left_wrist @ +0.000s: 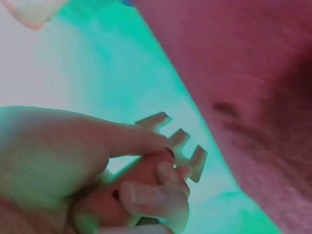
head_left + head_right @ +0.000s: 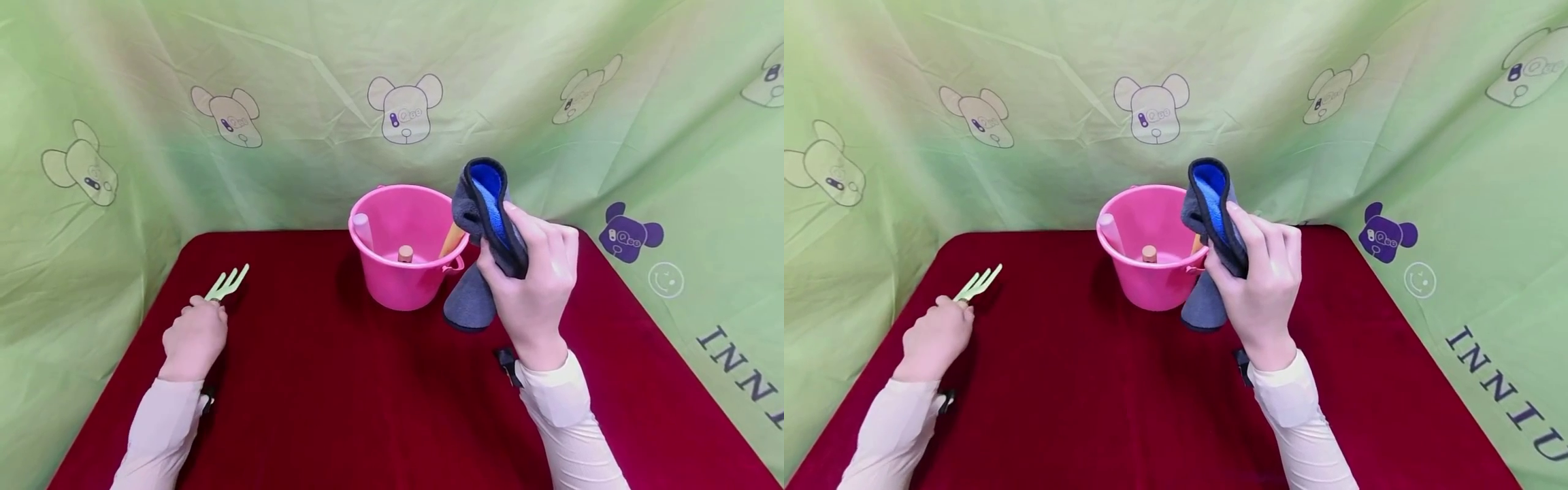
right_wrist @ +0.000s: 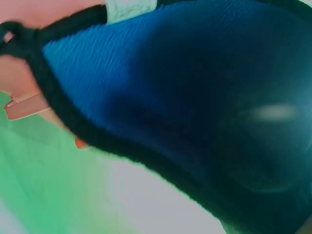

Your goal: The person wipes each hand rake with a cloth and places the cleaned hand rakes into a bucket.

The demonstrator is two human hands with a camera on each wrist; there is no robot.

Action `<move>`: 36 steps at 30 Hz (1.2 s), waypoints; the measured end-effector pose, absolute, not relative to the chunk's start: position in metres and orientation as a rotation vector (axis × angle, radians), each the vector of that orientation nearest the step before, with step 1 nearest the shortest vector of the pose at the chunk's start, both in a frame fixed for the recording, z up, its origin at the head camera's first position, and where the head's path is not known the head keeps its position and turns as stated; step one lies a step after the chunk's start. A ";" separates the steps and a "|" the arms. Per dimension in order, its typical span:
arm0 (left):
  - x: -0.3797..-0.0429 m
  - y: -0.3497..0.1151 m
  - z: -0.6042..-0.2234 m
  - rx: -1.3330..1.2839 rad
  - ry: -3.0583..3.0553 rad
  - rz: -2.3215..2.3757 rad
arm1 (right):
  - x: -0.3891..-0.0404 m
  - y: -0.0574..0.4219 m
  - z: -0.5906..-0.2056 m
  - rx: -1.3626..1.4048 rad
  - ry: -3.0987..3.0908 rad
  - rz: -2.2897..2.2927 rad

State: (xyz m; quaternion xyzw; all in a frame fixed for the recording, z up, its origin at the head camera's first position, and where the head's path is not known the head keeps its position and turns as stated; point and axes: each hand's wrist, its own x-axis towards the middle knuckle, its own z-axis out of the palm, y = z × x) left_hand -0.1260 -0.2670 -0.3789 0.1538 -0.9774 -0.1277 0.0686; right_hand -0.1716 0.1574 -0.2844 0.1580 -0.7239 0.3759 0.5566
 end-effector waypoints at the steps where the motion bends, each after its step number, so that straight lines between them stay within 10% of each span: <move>1: -0.123 -0.262 -0.374 0.436 -2.904 -0.388 | -0.172 0.157 -0.284 0.374 -1.712 0.891; 25: -0.071 -0.120 -0.308 -0.211 -3.152 -1.363 | -0.161 0.126 -0.284 0.138 -1.321 1.096; 36: -0.079 -0.083 -0.293 -0.254 -2.853 -2.056 | -0.169 0.114 -0.320 0.580 -1.080 0.914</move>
